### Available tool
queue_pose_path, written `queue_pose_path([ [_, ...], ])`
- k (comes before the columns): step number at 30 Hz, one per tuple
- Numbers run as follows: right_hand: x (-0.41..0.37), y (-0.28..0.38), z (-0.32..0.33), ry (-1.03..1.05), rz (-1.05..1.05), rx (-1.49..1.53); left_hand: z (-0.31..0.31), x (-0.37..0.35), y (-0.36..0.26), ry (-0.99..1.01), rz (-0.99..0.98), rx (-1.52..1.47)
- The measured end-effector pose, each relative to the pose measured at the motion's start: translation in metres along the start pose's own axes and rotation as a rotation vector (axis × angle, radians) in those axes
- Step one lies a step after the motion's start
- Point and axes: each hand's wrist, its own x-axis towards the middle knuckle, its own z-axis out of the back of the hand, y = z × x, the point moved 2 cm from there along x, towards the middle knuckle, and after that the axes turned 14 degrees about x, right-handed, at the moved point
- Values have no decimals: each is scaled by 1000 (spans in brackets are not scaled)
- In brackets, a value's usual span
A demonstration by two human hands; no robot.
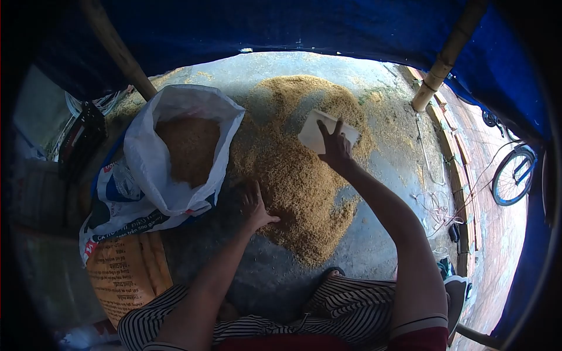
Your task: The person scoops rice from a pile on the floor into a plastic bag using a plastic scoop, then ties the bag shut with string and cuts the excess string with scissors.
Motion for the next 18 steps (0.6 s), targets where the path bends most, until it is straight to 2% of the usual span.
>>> queue_pose_path([
  [4, -30, 38, 10, 165, 30, 96, 6, 3, -14, -5, 21, 82],
  [8, -51, 56, 15, 178, 77, 139, 9, 8, -24, 30, 50, 67],
  [14, -69, 49, 14, 131, 19, 368, -48, 32, -26, -60, -16, -153],
  [15, -69, 50, 15, 134, 21, 368, -43, 34, -30, -12, 28, -202],
  [17, -70, 48, 19, 178, -131, 425, -31, 35, -37, 36, 75, -254],
  [18, -70, 44, 17, 182, -128, 424, -24, 35, -41, 7, 31, -295],
])
